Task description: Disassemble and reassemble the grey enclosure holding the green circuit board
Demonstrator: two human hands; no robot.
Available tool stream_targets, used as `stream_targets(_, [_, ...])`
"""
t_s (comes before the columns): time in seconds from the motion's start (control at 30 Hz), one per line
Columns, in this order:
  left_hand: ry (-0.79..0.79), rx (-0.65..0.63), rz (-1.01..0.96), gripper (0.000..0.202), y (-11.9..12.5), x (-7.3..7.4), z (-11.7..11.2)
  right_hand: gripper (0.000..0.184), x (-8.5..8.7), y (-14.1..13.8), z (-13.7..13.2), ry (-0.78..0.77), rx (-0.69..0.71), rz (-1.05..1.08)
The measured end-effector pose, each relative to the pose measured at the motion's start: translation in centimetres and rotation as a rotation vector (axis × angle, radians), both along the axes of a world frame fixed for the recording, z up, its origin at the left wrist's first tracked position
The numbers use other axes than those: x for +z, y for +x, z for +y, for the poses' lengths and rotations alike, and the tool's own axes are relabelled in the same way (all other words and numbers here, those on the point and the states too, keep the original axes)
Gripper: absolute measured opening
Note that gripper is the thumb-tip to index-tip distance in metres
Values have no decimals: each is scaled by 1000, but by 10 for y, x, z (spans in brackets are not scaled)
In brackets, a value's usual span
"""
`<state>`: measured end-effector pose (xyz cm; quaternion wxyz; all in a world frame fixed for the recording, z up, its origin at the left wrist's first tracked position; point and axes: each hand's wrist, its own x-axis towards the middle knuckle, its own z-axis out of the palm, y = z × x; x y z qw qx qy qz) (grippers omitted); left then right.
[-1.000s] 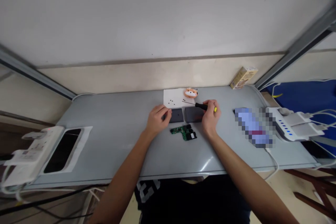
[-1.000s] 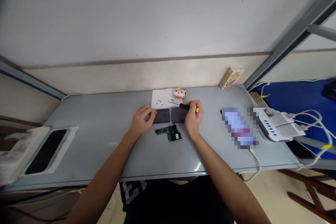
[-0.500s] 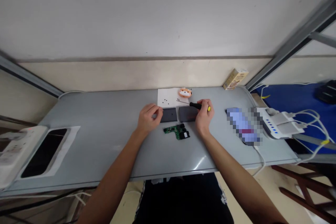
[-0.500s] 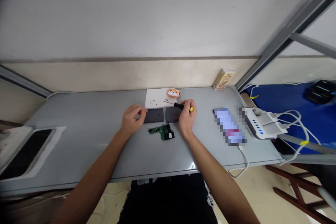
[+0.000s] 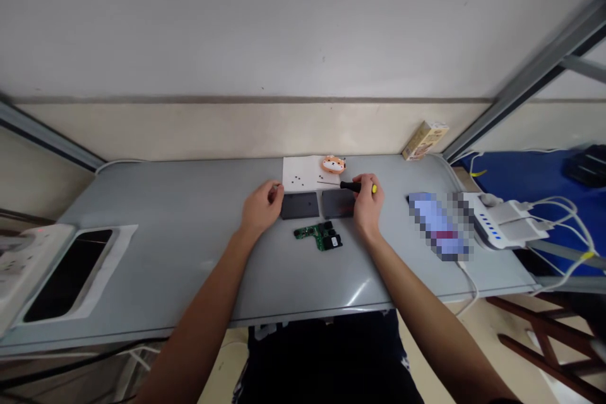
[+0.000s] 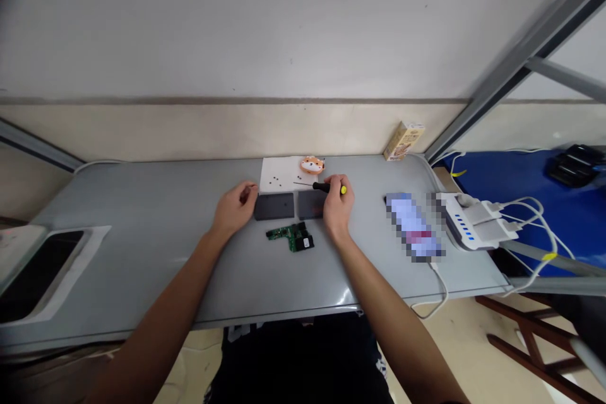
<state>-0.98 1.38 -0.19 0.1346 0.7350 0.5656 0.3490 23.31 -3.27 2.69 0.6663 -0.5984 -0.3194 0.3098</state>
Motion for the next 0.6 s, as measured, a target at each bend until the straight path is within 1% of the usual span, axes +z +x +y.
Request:
stream_targets(0.23, [-30,4,-101,23,-4,-4,0,34,-2,-4,-2,-15,42,-49])
stream_targets(0.4, [-26,-1,-110,24,-5,-5,0,33,-4,-4,1,-8,12,-91])
stream_targets(0.6, [-26,-17,-142,23,-7,-5,1,34,-2,-3,2,-20,14,-57])
